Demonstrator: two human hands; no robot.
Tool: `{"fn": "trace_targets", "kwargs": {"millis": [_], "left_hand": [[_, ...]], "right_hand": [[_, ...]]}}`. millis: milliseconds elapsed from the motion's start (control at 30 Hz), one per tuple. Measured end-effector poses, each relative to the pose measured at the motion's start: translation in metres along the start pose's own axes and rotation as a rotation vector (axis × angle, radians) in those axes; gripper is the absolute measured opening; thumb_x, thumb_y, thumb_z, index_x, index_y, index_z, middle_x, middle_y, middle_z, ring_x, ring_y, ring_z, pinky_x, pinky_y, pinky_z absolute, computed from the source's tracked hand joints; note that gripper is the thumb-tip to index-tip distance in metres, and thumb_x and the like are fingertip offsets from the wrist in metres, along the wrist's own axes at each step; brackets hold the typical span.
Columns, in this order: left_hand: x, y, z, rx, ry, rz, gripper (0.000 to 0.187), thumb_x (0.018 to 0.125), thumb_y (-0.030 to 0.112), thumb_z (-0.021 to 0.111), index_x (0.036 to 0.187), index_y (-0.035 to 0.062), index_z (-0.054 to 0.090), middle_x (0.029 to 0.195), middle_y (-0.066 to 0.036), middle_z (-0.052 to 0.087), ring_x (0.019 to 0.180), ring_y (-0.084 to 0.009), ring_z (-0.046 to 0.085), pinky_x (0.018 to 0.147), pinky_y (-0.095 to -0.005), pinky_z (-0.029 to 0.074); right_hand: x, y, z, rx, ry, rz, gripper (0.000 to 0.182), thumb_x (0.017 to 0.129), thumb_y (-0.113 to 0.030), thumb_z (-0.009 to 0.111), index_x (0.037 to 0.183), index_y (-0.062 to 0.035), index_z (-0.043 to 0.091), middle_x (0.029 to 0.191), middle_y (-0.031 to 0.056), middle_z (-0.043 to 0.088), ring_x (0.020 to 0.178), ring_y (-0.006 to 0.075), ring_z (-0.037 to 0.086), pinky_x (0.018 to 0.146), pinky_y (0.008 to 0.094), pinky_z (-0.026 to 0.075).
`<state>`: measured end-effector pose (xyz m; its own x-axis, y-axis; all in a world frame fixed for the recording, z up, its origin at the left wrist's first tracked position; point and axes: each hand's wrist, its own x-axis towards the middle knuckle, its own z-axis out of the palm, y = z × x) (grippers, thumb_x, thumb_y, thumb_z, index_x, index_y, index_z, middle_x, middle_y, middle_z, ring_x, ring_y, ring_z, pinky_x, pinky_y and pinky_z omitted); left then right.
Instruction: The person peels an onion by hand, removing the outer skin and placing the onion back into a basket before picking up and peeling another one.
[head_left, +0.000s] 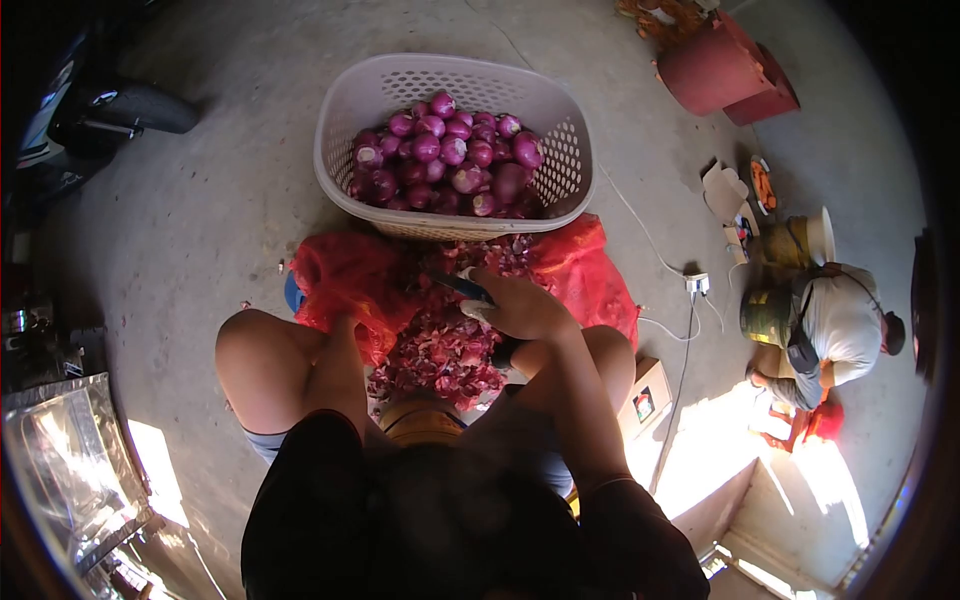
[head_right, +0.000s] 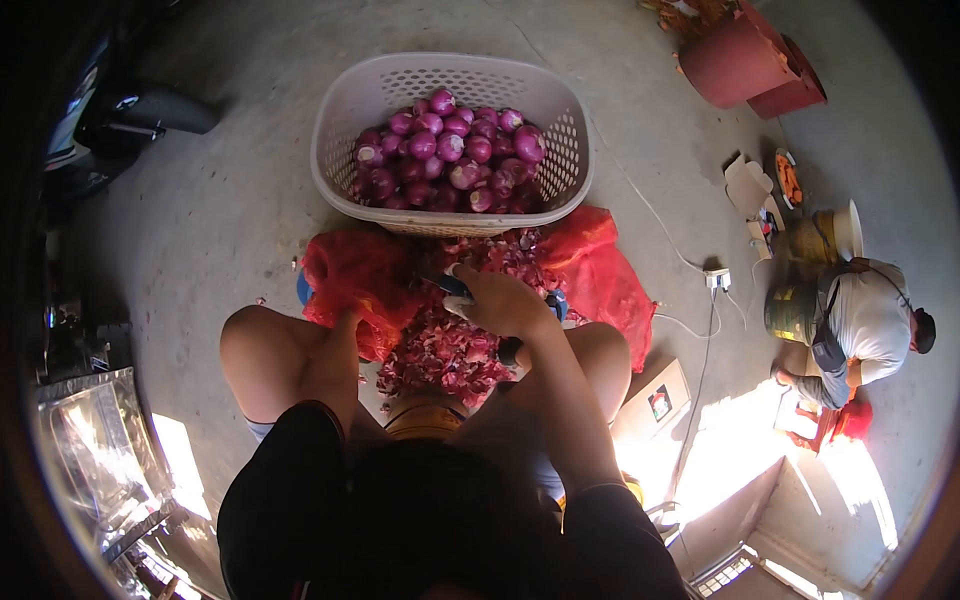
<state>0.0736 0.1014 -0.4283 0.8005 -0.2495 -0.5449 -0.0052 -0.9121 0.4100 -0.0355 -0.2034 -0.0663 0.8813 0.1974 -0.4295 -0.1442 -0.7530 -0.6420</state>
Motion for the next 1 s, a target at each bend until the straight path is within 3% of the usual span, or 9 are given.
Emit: {"fn": "trace_targets", "kwargs": {"millis": [300, 400, 700, 1000], "left_hand": [[-0.004, 0.007, -0.006, -0.001, -0.03, -0.019, 0.022, 0.083, 0.02, 0.05, 0.093, 0.0027, 0.059, 0.092, -0.013, 0.063, 0.075, -0.0181, 0.06, 0.066, -0.0324, 0.048], [-0.007, 0.009, -0.005, -0.003, -0.038, -0.023, 0.022, 0.083, 0.02, 0.05, 0.094, 0.0028, 0.059, 0.092, -0.013, 0.063, 0.074, -0.0177, 0.06, 0.066, -0.0322, 0.048], [-0.013, 0.016, -0.002, 0.013, -0.076, -0.03, 0.022, 0.082, 0.02, 0.051, 0.094, 0.003, 0.059, 0.091, -0.013, 0.063, 0.072, -0.0165, 0.06, 0.063, -0.0315, 0.048], [-0.023, 0.059, 0.0, 0.064, -0.166, -0.062, 0.023, 0.082, 0.019, 0.051, 0.095, 0.0032, 0.059, 0.09, -0.012, 0.062, 0.07, -0.0152, 0.059, 0.061, -0.0309, 0.047]], "right_hand": [[0.005, 0.005, 0.005, -0.006, 0.034, -0.043, 0.045, 0.085, -0.034, 0.057, 0.118, -0.0068, 0.044, 0.082, 0.0195, 0.061, 0.081, 0.0379, 0.059, 0.069, 0.0461, 0.043], [0.002, -0.001, -0.002, 0.023, -0.002, 0.0, 0.046, 0.086, -0.04, 0.055, 0.116, -0.0064, 0.046, 0.09, 0.0221, 0.06, 0.085, 0.0387, 0.058, 0.072, 0.0452, 0.044], [0.001, -0.004, 0.001, -0.008, 0.012, -0.011, 0.046, 0.085, -0.041, 0.056, 0.115, -0.0073, 0.046, 0.086, 0.0217, 0.06, 0.083, 0.0398, 0.058, 0.07, 0.0461, 0.043], [0.004, 0.002, 0.003, 0.016, 0.029, -0.061, 0.048, 0.085, -0.04, 0.056, 0.117, -0.0051, 0.045, 0.09, 0.0226, 0.059, 0.084, 0.0395, 0.058, 0.071, 0.0467, 0.043]]}}
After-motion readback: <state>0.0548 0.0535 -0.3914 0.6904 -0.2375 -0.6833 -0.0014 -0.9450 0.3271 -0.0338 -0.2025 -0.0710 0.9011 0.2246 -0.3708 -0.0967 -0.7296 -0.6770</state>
